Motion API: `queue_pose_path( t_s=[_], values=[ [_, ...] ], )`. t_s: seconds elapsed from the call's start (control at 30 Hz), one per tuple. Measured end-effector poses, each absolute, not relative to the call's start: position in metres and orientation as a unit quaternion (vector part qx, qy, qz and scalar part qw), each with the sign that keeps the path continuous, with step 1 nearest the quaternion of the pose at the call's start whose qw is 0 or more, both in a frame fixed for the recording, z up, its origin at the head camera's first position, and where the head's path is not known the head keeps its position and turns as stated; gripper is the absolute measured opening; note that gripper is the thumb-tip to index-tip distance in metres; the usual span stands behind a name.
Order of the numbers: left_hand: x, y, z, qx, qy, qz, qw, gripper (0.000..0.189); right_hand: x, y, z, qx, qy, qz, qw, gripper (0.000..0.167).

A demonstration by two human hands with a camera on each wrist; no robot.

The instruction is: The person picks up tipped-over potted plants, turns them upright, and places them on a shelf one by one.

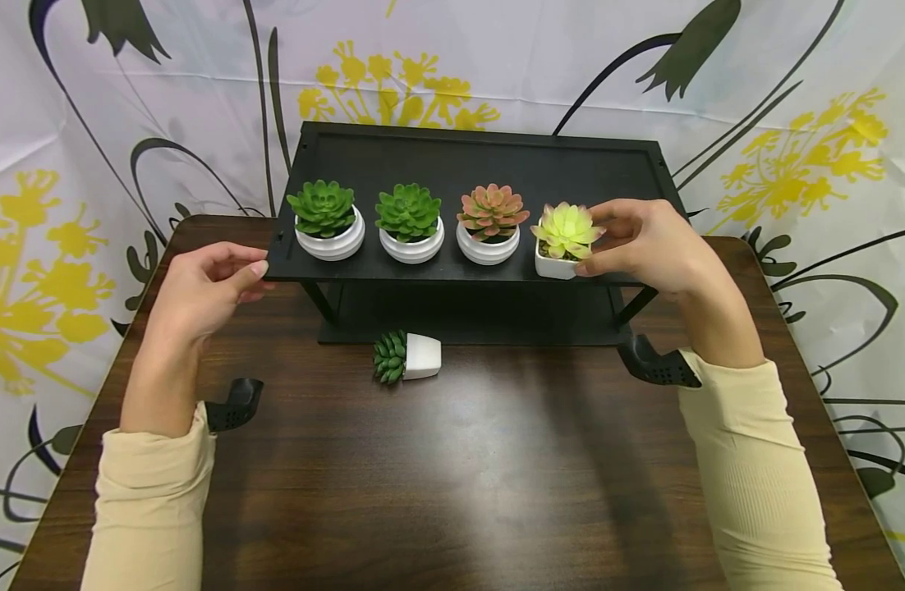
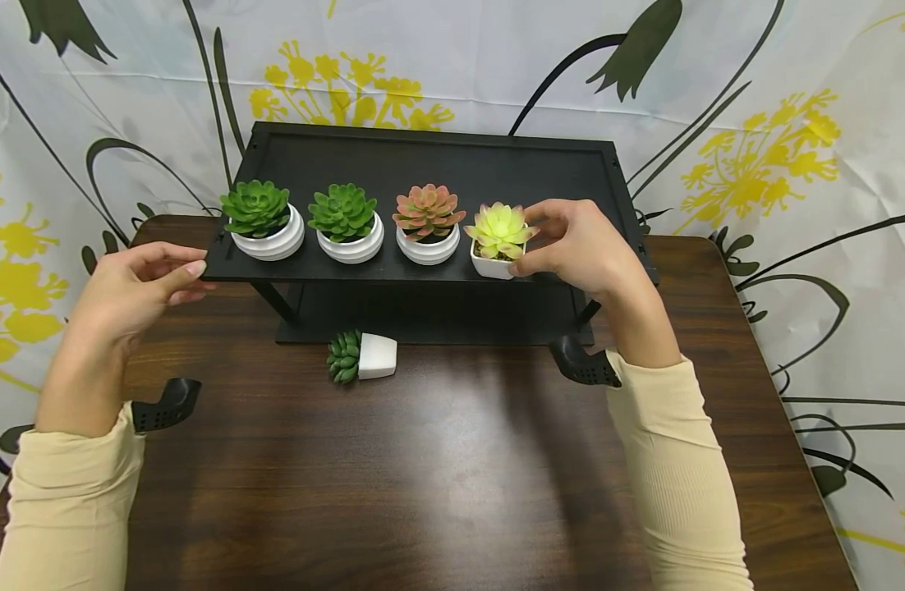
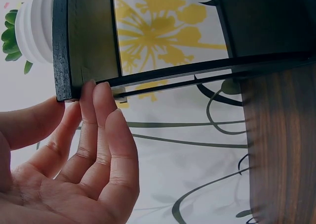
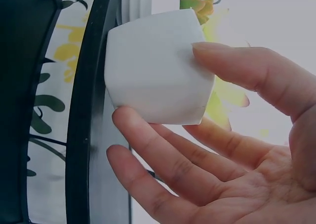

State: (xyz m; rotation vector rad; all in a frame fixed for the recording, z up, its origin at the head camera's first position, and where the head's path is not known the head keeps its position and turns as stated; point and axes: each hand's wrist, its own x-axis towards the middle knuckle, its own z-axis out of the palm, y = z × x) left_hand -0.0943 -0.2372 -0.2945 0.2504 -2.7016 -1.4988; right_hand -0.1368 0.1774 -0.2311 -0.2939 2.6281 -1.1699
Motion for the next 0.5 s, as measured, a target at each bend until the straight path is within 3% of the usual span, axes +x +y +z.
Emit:
queue_pose_path(
  t_s=[0.5],
  values=[
    [-0.094, -0.237, -0.295, 0.079, -0.874, -0.478, 0.022, 0.028, -0.151, 0.177, -0.234, -0.093, 0.896, -0.415, 0.129, 0.052]
  ],
)
